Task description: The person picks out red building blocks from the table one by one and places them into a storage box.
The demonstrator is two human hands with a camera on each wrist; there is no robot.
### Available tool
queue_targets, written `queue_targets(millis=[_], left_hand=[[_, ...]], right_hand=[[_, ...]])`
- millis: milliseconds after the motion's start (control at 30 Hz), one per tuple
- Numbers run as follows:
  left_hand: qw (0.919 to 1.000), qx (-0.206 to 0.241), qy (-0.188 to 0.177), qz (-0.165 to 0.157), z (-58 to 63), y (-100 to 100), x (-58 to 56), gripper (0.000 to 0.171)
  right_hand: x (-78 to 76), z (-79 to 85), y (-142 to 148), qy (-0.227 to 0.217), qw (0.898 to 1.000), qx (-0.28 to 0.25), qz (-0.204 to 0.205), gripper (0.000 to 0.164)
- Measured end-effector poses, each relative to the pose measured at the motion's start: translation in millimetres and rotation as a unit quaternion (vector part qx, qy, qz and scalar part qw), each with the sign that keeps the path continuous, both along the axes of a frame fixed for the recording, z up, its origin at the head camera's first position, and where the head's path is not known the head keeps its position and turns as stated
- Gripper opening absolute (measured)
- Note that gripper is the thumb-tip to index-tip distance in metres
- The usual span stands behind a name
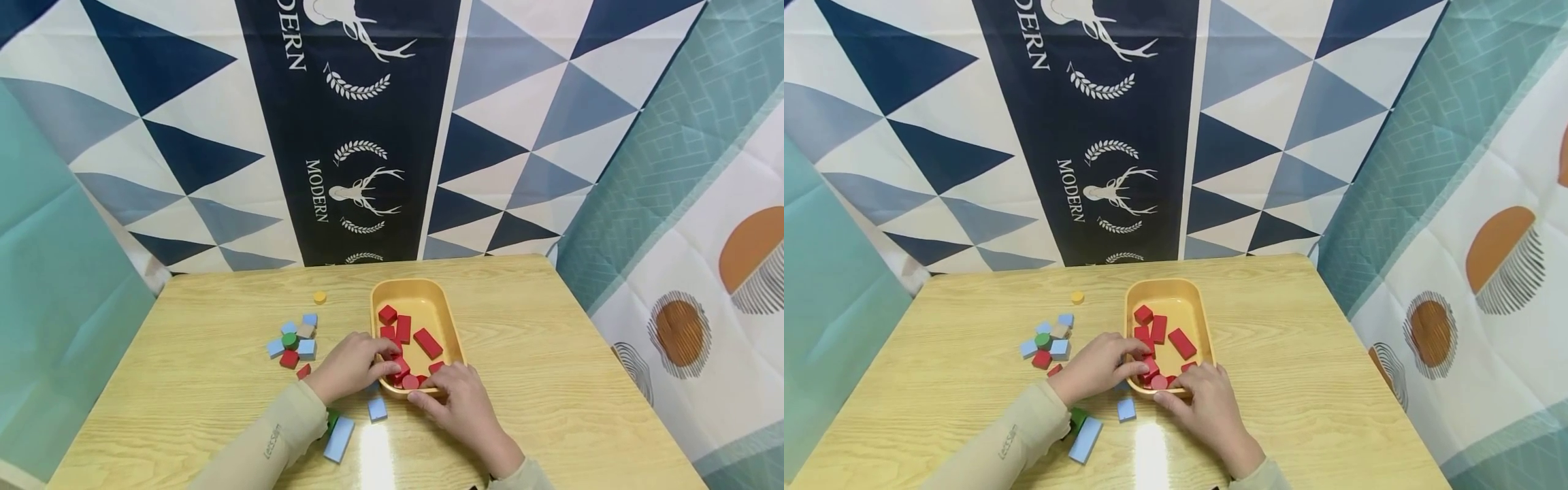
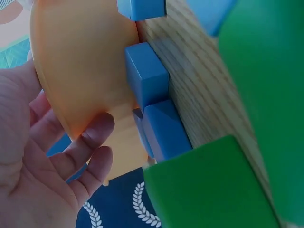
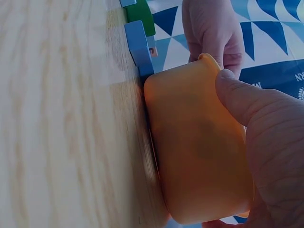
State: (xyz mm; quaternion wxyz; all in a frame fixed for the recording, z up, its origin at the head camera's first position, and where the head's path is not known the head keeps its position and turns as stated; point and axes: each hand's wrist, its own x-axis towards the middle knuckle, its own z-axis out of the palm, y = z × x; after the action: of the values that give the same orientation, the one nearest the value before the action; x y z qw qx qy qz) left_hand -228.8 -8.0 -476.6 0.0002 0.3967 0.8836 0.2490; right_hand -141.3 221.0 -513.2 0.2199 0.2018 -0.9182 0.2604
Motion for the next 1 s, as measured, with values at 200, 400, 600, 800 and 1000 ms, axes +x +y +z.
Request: queue_targets(millis=[200, 400, 600, 800, 1000], left_hand=[[0.9997, 0.004, -0.002, 0.024, -0.5, 0, -0.1, 0.035], [0.9986, -0.005, 0.033, 0.042, -1.6, -4, -1.8, 0.039], [0.9925, -0.029, 0.090, 0.078, -0.3, -14, -5.0, 0.037], [0.9846, -0.059, 0.101, 0.130, -3.1, -27, -8.7, 0.036], [0.9835, -0.065, 0.092, 0.141, -6.1, -34, -9.9, 0.034]], right_hand=[[-0.2, 1.4, -1, 0.002, 1.000, -0.001, 0.004, 0.026], [-0.5, 1.2, -1, 0.003, 1.000, 0.002, 0.004, 0.026], [-0.2, 0.9, -1, -0.001, 1.000, 0.004, -0.003, 0.027], [0.6, 0.2, -1, -0.016, 1.000, 0.002, -0.009, 0.028], [0.4, -0.6, 0, -0.019, 1.000, 0.000, -0.010, 0.028]])
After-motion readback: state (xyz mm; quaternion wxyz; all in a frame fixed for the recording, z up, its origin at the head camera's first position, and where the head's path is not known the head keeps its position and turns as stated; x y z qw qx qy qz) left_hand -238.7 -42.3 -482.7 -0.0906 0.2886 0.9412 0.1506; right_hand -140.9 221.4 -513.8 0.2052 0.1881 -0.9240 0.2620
